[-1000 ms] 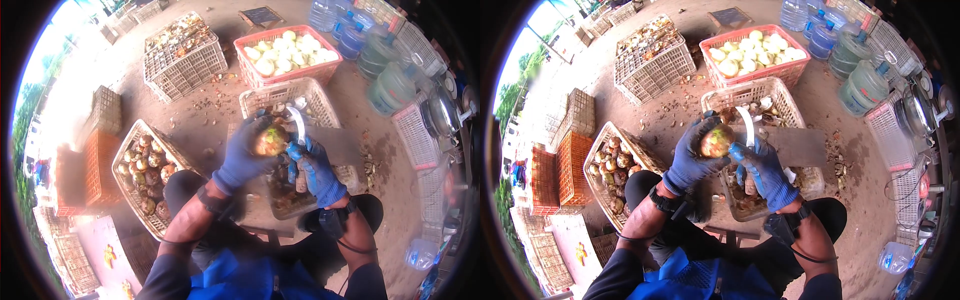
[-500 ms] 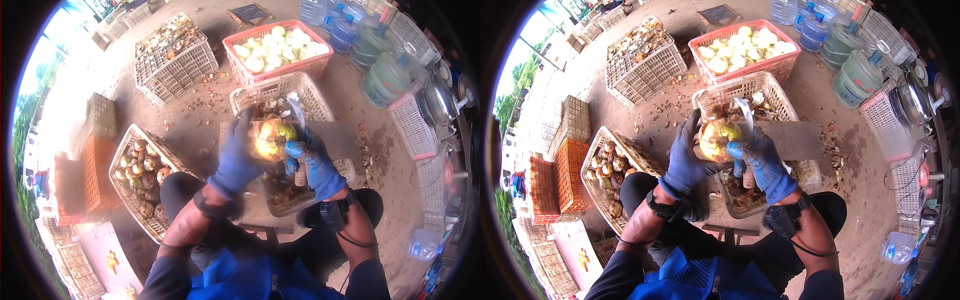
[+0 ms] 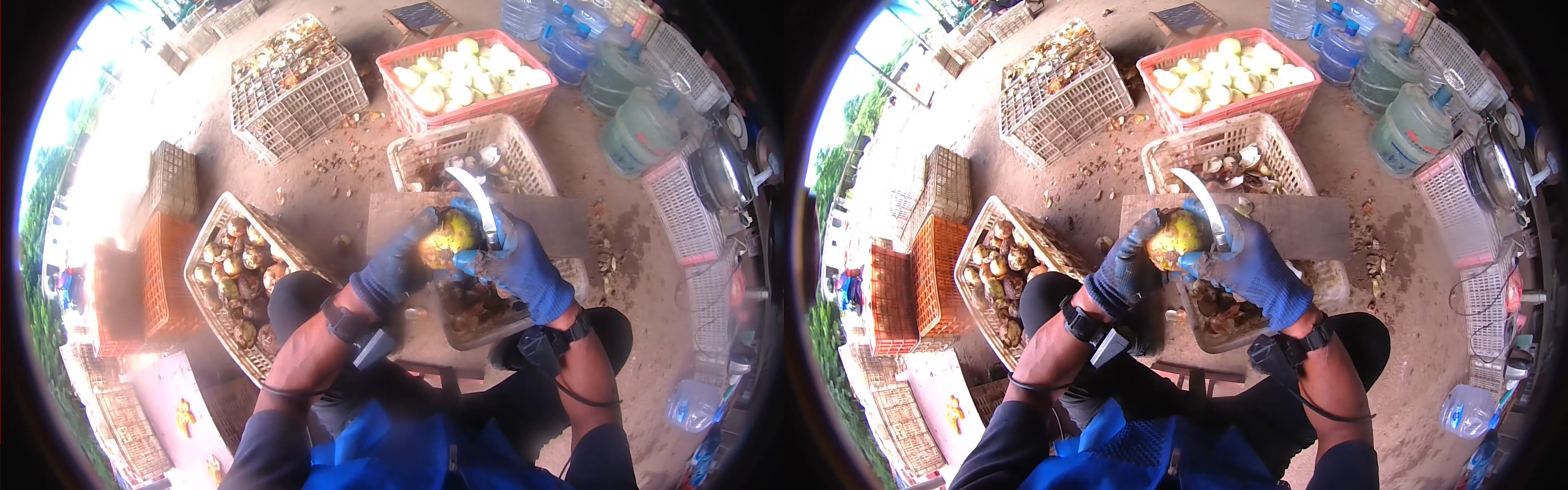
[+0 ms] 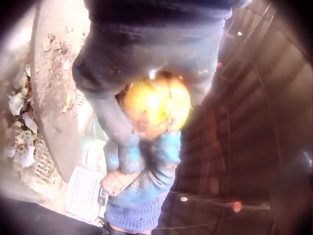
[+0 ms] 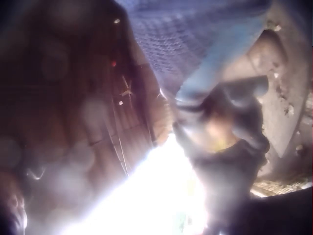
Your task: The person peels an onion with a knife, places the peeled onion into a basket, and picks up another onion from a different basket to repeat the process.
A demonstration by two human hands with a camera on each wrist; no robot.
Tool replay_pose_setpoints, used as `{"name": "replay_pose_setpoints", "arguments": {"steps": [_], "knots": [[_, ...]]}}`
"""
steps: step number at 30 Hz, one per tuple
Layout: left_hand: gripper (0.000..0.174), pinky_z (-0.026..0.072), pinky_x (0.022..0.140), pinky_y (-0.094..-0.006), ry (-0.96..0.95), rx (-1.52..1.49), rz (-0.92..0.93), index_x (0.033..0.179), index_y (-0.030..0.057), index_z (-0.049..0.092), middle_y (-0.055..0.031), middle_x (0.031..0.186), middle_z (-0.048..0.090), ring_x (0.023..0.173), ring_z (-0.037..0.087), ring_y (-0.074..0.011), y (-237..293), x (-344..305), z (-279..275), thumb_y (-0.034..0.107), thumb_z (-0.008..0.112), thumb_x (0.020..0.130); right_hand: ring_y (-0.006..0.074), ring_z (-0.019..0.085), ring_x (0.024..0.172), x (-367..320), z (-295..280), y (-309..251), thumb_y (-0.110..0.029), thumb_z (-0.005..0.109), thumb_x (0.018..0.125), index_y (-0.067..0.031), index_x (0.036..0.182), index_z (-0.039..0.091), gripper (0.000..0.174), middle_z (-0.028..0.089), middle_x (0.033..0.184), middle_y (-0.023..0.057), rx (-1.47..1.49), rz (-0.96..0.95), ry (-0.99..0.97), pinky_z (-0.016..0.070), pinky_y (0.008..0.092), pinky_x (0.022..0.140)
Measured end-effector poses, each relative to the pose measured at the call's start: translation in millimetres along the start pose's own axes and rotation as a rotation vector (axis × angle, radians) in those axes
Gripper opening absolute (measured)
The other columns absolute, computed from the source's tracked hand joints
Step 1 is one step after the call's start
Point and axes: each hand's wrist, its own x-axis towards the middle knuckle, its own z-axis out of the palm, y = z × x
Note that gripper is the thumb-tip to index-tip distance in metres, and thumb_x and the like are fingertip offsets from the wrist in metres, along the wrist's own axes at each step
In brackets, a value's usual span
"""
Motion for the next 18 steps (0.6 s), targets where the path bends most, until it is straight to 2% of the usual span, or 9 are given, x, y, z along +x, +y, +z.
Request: {"name": "replay_pose_setpoints", "arguments": {"steps": [2,6,7,10,11,13,15,17,18], "knots": [[0.054,0.0461,0.101,-0.0443,0.048,-0.01,-0.019,0.131,0.0025,0.051,-0.0148,0.129,0.059,0.117,0.058,-0.0272,3,-1,-9,0.043,0.054,0.096,0.0156,0.061,0.103,0,-1,3,-0.008,0.072,0.083,0.0039,0.128,0.052,0.051,0.064,0.115,0.0126,-0.214,-0.03,0.086,0.051,0.0302,0.091],[0.048,0.0468,0.101,-0.046,0.157,-0.054,0.039,0.127,0.0021,0.053,-0.0161,0.125,0.06,0.114,0.06,-0.0289,16,1,-11,0.039,0.053,0.096,0.0204,0.065,0.094,-8,-20,9,-0.003,0.064,0.087,0.0021,0.124,0.055,0.038,0.065,0.109,0.0157,-0.691,-0.309,0.222,0.0533,0.0306,0.083],[0.049,0.0476,0.099,-0.0466,0.174,-0.072,0.047,0.128,0.002,0.053,-0.0164,0.125,0.06,0.114,0.06,-0.0305,17,2,-18,0.039,0.054,0.096,0.0224,0.067,0.084,-14,-18,5,0.0,0.057,0.088,0.0006,0.115,0.061,0.027,0.068,0.095,0.0134,-0.292,-0.114,0.155,0.0541,0.0327,0.074],[0.049,0.0478,0.099,-0.0463,0.196,-0.031,0.087,0.128,0.0021,0.053,-0.0169,0.125,0.06,0.113,0.06,-0.0308,20,2,-16,0.039,0.055,0.096,0.0273,0.068,0.075,-18,-10,-10,0.0,0.055,0.089,0.0007,0.101,0.063,0.015,0.065,0.081,0.0149,-0.38,-0.016,-0.034,0.0518,0.0361,0.065],[0.048,0.048,0.099,-0.0459,0.18,-0.03,0.089,0.128,0.0022,0.053,-0.0168,0.125,0.06,0.113,0.06,-0.0304,20,2,-17,0.038,0.055,0.096,0.0333,0.065,0.067,-20,-5,-12,-0.003,0.057,0.089,0.0018,0.093,0.062,0.008,0.06,0.073,0.0187,-0.494,-0.204,-0.009,0.0497,0.039,0.061],[0.048,0.0485,0.098,-0.0451,0.148,-0.029,0.088,0.128,0.0025,0.053,-0.0165,0.125,0.061,0.113,0.06,-0.0297,20,3,-20,0.038,0.054,0.096,0.0366,0.062,0.067,-20,-5,-4,-0.006,0.059,0.088,0.0015,0.092,0.062,0.009,0.06,0.075,0.0204,-0.507,-0.159,-0.035,0.0489,0.0396,0.06],[0.047,0.0489,0.097,-0.0437,0.139,0.324,0.179,0.129,0.0028,0.052,-0.016,0.124,0.061,0.113,0.061,-0.0289,18,3,-26,0.037,0.054,0.097,0.0385,0.062,0.068,-22,-4,-2,-0.007,0.061,0.088,0.0012,0.092,0.061,0.01,0.061,0.076,0.0213,-0.515,-0.125,-0.041,0.0488,0.0399,0.06],[0.046,0.0499,0.096,-0.042,0.139,0.367,0.175,0.128,0.0029,0.053,-0.0155,0.123,0.061,0.112,0.061,-0.0281,19,3,-26,0.037,0.054,0.097,0.0389,0.062,0.069,-23,-3,-4,-0.009,0.062,0.088,0.0009,0.092,0.061,0.011,0.061,0.077,0.0216,-0.517,-0.101,-0.027,0.0492,0.0398,0.06],[0.046,0.0506,0.094,-0.0411,0.144,0.233,0.124,0.128,0.0029,0.053,-0.0152,0.123,0.062,0.111,0.062,-0.0276,21,3,-23,0.037,0.054,0.097,0.0391,0.063,0.069,-23,-2,-1,-0.009,0.062,0.088,0.0009,0.093,0.061,0.011,0.062,0.077,0.0217,-0.532,-0.131,-0.007,0.0495,0.0398,0.06]]}}
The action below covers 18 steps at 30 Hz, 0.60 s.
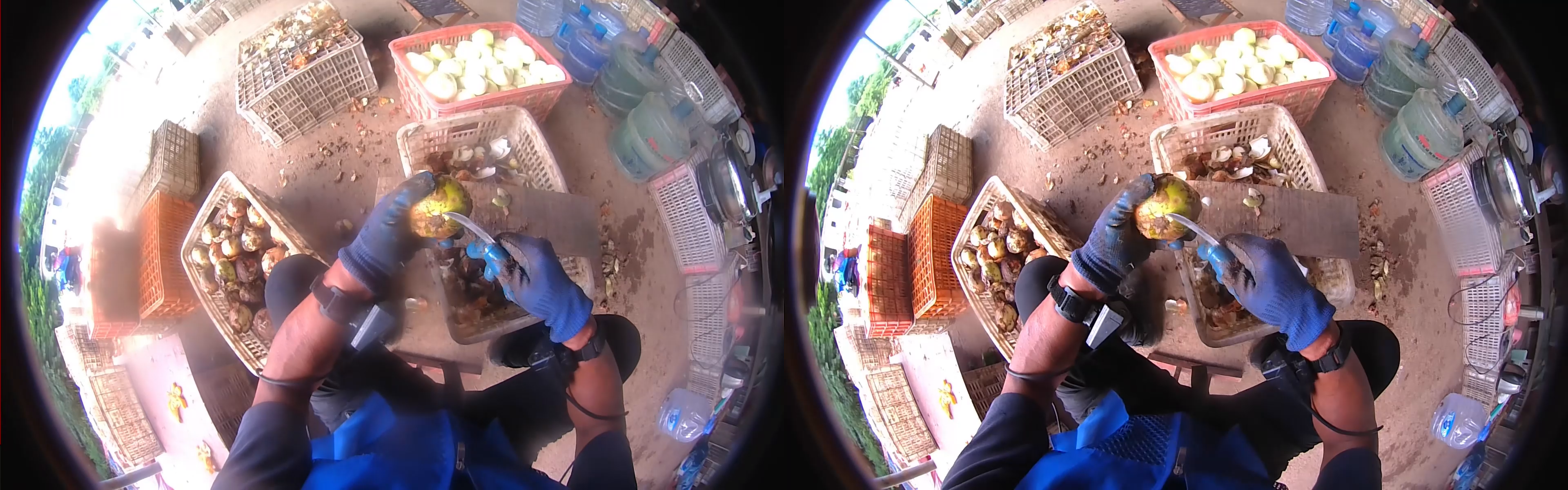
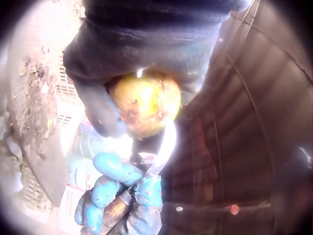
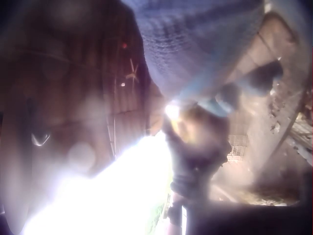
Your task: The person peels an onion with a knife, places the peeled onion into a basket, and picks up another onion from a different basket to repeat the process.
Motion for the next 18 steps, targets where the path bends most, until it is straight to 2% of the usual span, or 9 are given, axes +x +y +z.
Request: {"name": "replay_pose_setpoints", "arguments": {"steps": [1,5,7,13,16,18], "knots": [[0.046,0.0513,0.093,-0.0402,0.006,-0.129,-0.062,0.128,0.0029,0.053,-0.0149,0.122,0.062,0.11,0.062,-0.0272,2,0,2,0.037,0.054,0.097,0.0393,0.063,0.07,-1,4,5,-0.009,0.062,0.088,0.0008,0.093,0.061,0.011,0.062,0.078,0.0218,-0.016,-0.022,0.027,0.0497,0.0399,0.061],[0.045,0.0534,0.085,-0.037,0.024,-0.033,-0.06,0.126,0.0018,0.054,-0.0144,0.119,0.063,0.103,0.064,-0.025,4,-2,0,0.037,0.052,0.098,0.0397,0.064,0.073,-1,1,3,-0.01,0.063,0.087,0.0008,0.094,0.062,0.013,0.063,0.079,0.0224,-0.091,-0.022,0.017,0.0505,0.0405,0.061],[0.045,0.0538,0.082,-0.0359,0.022,0.001,-0.056,0.126,0.0013,0.054,-0.0142,0.117,0.063,0.1,0.064,-0.0239,1,1,-6,0.037,0.051,0.099,0.0399,0.064,0.073,-2,-3,-1,-0.011,0.063,0.087,0.001,0.095,0.062,0.014,0.063,0.08,0.0225,-0.049,0.037,-0.006,0.0506,0.0411,0.062],[0.043,0.0538,0.082,-0.0353,0.015,0.086,-0.001,0.125,0.0,0.055,-0.0141,0.115,0.064,0.099,0.065,-0.0232,-4,3,-11,0.035,0.051,0.099,0.0402,0.064,0.073,-1,1,7,-0.01,0.063,0.087,0.0007,0.095,0.063,0.014,0.063,0.08,0.0224,-0.059,-0.006,0.023,0.0505,0.0414,0.062],[0.043,0.0546,0.082,-0.0344,0.067,0.043,-0.061,0.124,-0.001,0.056,-0.014,0.115,0.065,0.1,0.065,-0.022,4,-1,-2,0.034,0.052,0.099,0.0407,0.064,0.074,-2,6,12,-0.01,0.063,0.087,0.0003,0.096,0.063,0.013,0.063,0.079,0.0225,-0.042,0.015,0.022,0.0505,0.0417,0.062],[0.04,0.055,0.082,-0.0337,0.017,0.174,-0.035,0.123,-0.0019,0.057,-0.0134,0.115,0.065,0.1,0.065,-0.0203,6,-2,-6,0.03,0.052,0.099,0.0412,0.064,0.075,-2,8,12,-0.012,0.063,0.087,-0.0001,0.095,0.063,0.014,0.063,0.079,0.0227,-0.06,0.039,0.01,0.0505,0.0425,0.062]]}}
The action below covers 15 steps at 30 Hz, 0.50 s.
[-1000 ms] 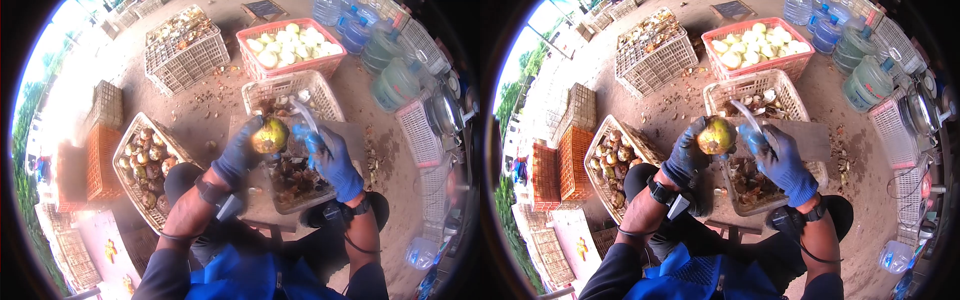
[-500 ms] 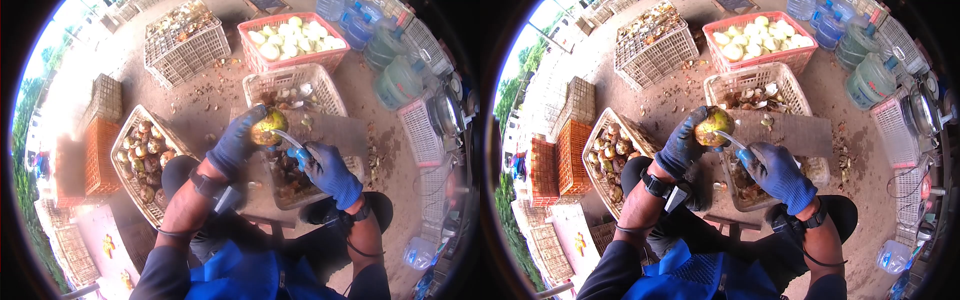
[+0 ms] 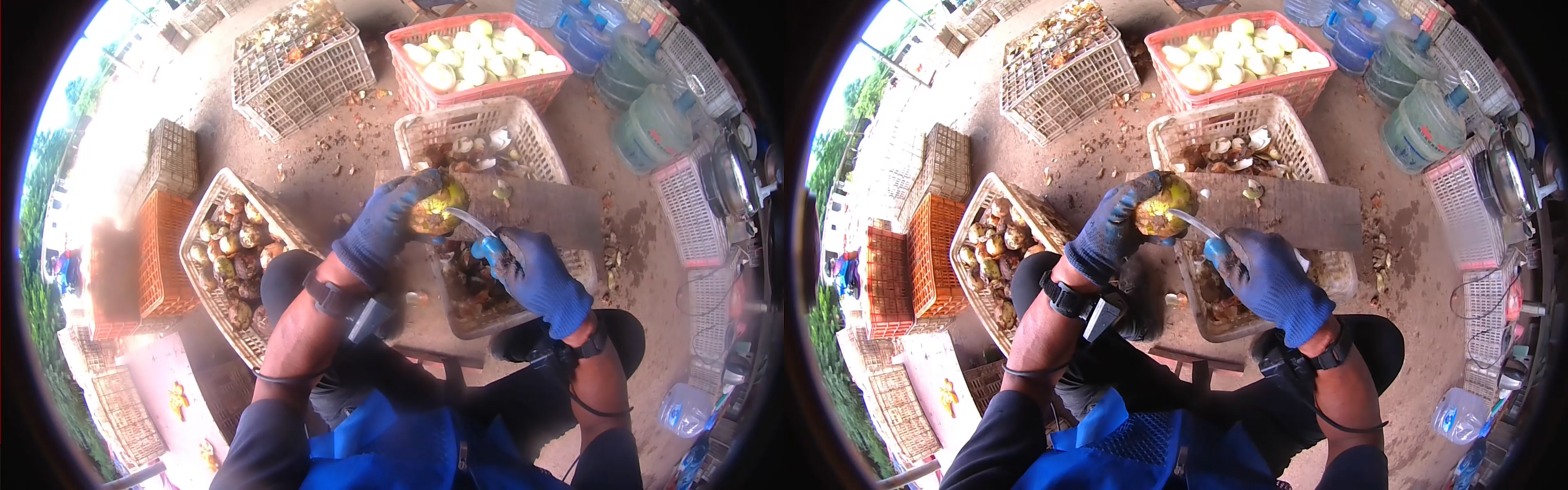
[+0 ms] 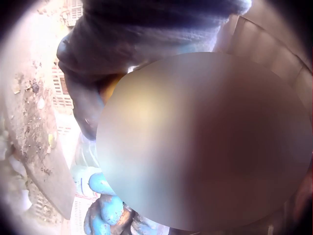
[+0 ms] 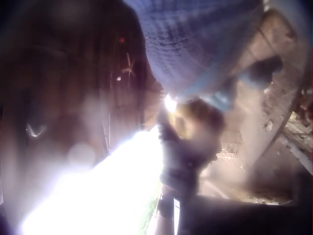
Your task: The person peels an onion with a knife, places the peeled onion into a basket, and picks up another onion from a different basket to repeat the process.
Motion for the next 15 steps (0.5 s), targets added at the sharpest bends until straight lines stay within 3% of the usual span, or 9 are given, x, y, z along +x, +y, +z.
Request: {"name": "replay_pose_setpoints", "arguments": {"steps": [4,7,11,13,15], "knots": [[0.038,0.0567,0.075,-0.03,-0.049,0.308,0.128,0.123,-0.004,0.058,-0.0114,0.109,0.067,0.094,0.067,-0.0163,8,-3,3,0.024,0.056,0.098,0.042,0.063,0.073,0,3,-8,-0.019,0.063,0.089,-0.0008,0.092,0.063,0.019,0.063,0.079,0.0228,-0.132,0.029,-0.026,0.0496,0.0457,0.062],[0.037,0.0571,0.067,-0.0268,0.093,0.422,-0.136,0.123,-0.0046,0.059,-0.0091,0.103,0.068,0.085,0.067,-0.0134,23,-4,13,0.02,0.06,0.095,0.0425,0.062,0.071,-4,8,0,-0.024,0.062,0.091,-0.001,0.09,0.063,0.023,0.063,0.076,0.0231,-0.212,-0.01,-0.035,0.0484,0.0482,0.061],[0.04,0.0563,0.061,-0.0252,0.155,0.624,-0.182,0.119,-0.0046,0.061,-0.0065,0.096,0.068,0.08,0.066,-0.0113,15,-2,11,0.023,0.065,0.091,0.0428,0.061,0.07,-9,20,16,-0.026,0.061,0.092,-0.0012,0.089,0.064,0.025,0.062,0.073,0.0231,-0.184,0.003,-0.09,0.048,0.0492,0.062],[0.04,0.0559,0.061,-0.0254,0.135,0.586,-0.262,0.116,-0.0047,0.063,-0.0055,0.094,0.068,0.08,0.065,-0.0108,14,1,7,0.025,0.066,0.09,0.0377,0.064,0.071,-13,27,29,-0.015,0.059,0.091,0.0001,0.098,0.065,0.018,0.065,0.079,0.0218,-0.082,0.071,-0.16,0.0497,0.042,0.063],[0.04,0.0549,0.059,-0.0249,0.106,0.614,-0.222,0.114,-0.0052,0.064,-0.0052,0.091,0.068,0.078,0.065,-0.0106,2,6,-4,0.026,0.067,0.089,0.0319,0.065,0.07,-15,28,30,-0.01,0.057,0.092,0.0009,0.102,0.066,0.017,0.067,0.081,0.0197,-0.093,0.077,-0.202,0.0505,0.0373,0.063]]}}
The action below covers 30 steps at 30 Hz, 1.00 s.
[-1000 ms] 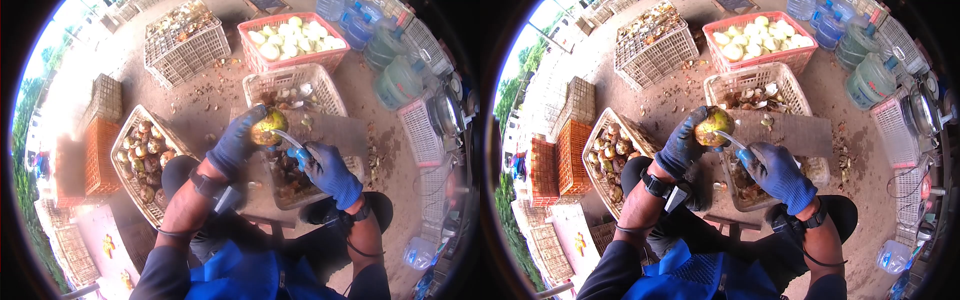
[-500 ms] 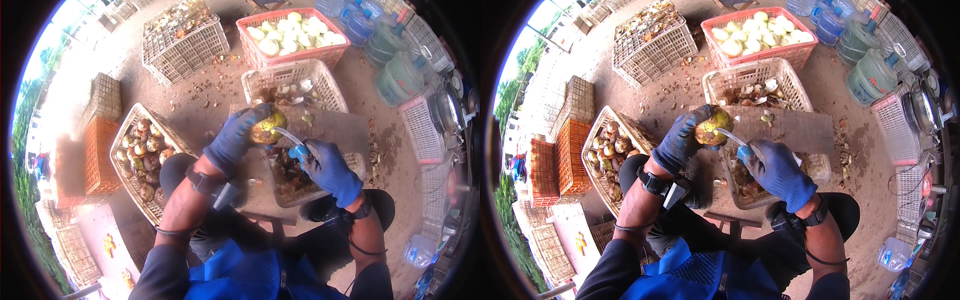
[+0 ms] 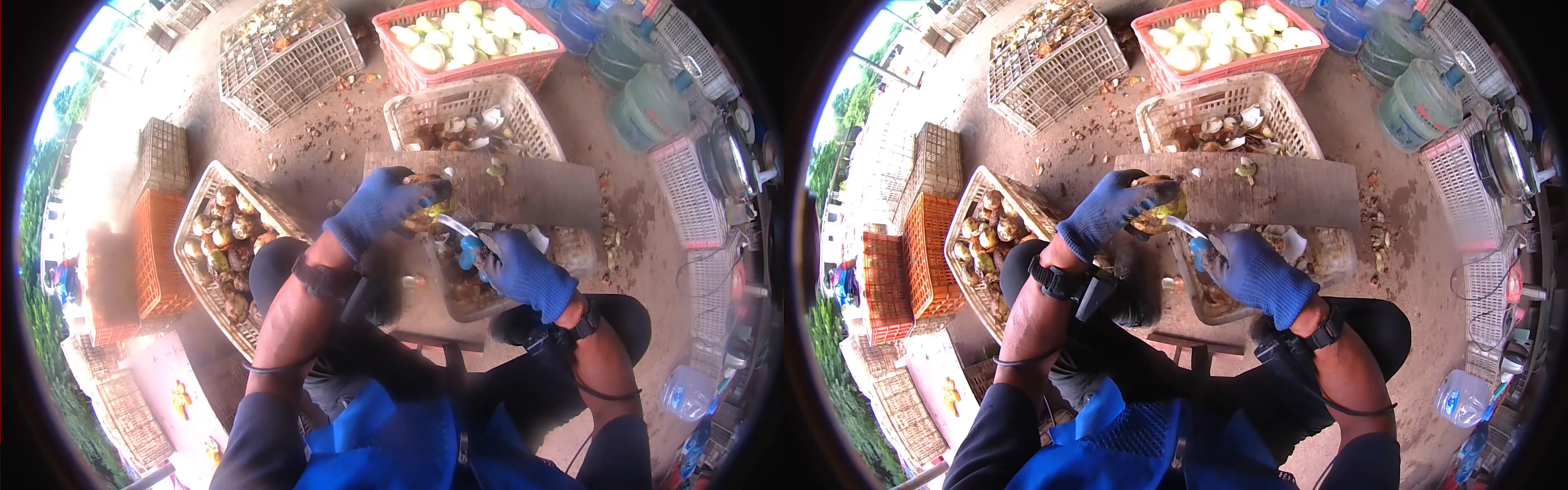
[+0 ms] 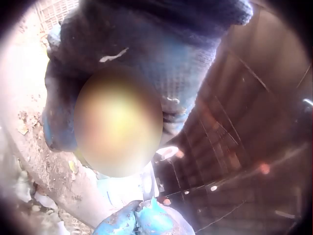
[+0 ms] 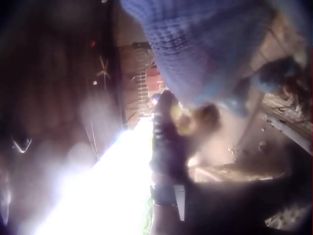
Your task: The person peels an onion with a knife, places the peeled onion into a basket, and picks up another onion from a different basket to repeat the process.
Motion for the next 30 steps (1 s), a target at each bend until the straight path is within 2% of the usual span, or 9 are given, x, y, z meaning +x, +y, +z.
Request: {"name": "replay_pose_setpoints", "arguments": {"steps": [4,7,14,17,19,21,25,28,30], "knots": [[0.04,0.0533,0.056,-0.0246,-0.002,0.305,-0.067,0.112,-0.0059,0.065,-0.0055,0.088,0.068,0.071,0.065,-0.0102,16,-5,9,0.027,0.067,0.089,0.0198,0.064,0.066,-1,-2,-4,-0.011,0.055,0.095,0.0015,0.102,0.065,0.018,0.069,0.079,0.0134,-0.062,0.033,-0.068,0.0503,0.0335,0.062],[0.062,0.0582,0.06,-0.0331,-0.079,0.167,-0.064,0.112,-0.0069,0.064,-0.0101,0.09,0.069,0.074,0.068,-0.0202,12,-2,6,0.043,0.077,0.078,0.0135,0.061,0.064,-4,8,8,-0.012,0.053,0.097,0.002,0.103,0.064,0.019,0.069,0.077,0.0096,0.076,0.061,-0.092,0.0496,0.0312,0.059],[0.047,0.0558,0.065,-0.0278,-0.061,-0.369,0.099,0.122,-0.0001,0.06,-0.0078,0.098,0.069,0.082,0.068,-0.0145,-6,2,20,0.04,0.056,0.097,0.0093,0.055,0.057,-3,-4,-11,-0.01,0.049,0.099,0.0017,0.11,0.06,0.019,0.061,0.068,0.0038,0.492,0.334,-0.139,0.0447,0.0266,0.047],[0.051,0.0561,0.067,-0.0307,-0.063,-0.558,0.038,0.127,0.001,0.056,-0.0103,0.105,0.068,0.085,0.068,-0.0186,-9,3,21,0.043,0.054,0.098,0.0089,0.053,0.055,-1,-6,-23,-0.008,0.047,0.1,0.0006,0.113,0.059,0.02,0.058,0.065,0.0032,0.585,0.295,-0.055,0.0437,0.0265,0.047],[0.057,0.057,0.07,-0.0328,-0.108,-0.636,0.112,0.128,0.0017,0.055,-0.0127,0.109,0.067,0.087,0.069,-0.0216,-18,10,21,0.049,0.052,0.097,0.0086,0.053,0.054,0,1,-15,-0.009,0.046,0.1,0.0,0.111,0.061,0.02,0.058,0.065,0.0035,0.364,-0.088,0.152,0.0428,0.0263,0.047],[0.063,0.0579,0.071,-0.035,-0.166,-0.731,0.125,0.129,0.0019,0.054,-0.0147,0.112,0.067,0.09,0.069,-0.0243,-9,4,17,0.055,0.051,0.095,0.017,0.056,0.059,1,-1,-10,-0.014,0.053,0.097,0.0002,0.108,0.063,0.02,0.061,0.069,0.0091,0.312,-0.119,0.168,0.0451,0.0313,0.053],[0.075,0.0601,0.068,-0.0409,-0.309,-0.8,0.064,0.13,0.0001,0.052,-0.0185,0.119,0.064,0.098,0.069,-0.0313,-1,-5,6,0.065,0.046,0.092,0.0376,0.064,0.076,-3,-23,-4,-0.022,0.069,0.088,0.0006,0.107,0.064,0.03,0.065,0.085,0.0229,0.267,0.109,0.004,0.0512,0.0419,0.067],[0.074,0.0589,0.07,-0.0414,-0.364,-0.81,0.047,0.132,-0.0012,0.05,-0.0195,0.121,0.063,0.098,0.068,-0.0335,-11,0,9,0.061,0.048,0.093,0.0366,0.064,0.075,-5,-12,14,-0.023,0.07,0.088,0.0009,0.108,0.064,0.031,0.065,0.084,0.0226,0.157,-0.029,0.078,0.0513,0.042,0.067],[0.072,0.0571,0.073,-0.0413,-0.316,-0.818,0.092,0.132,-0.001,0.05,-0.0192,0.12,0.063,0.099,0.067,-0.0323,-12,3,13,0.059,0.05,0.092,0.0338,0.063,0.072,-5,-19,3,-0.024,0.07,0.089,0.0008,0.108,0.064,0.032,0.064,0.083,0.0213,0.271,0.094,0.03,0.0512,0.0413,0.065]]}}
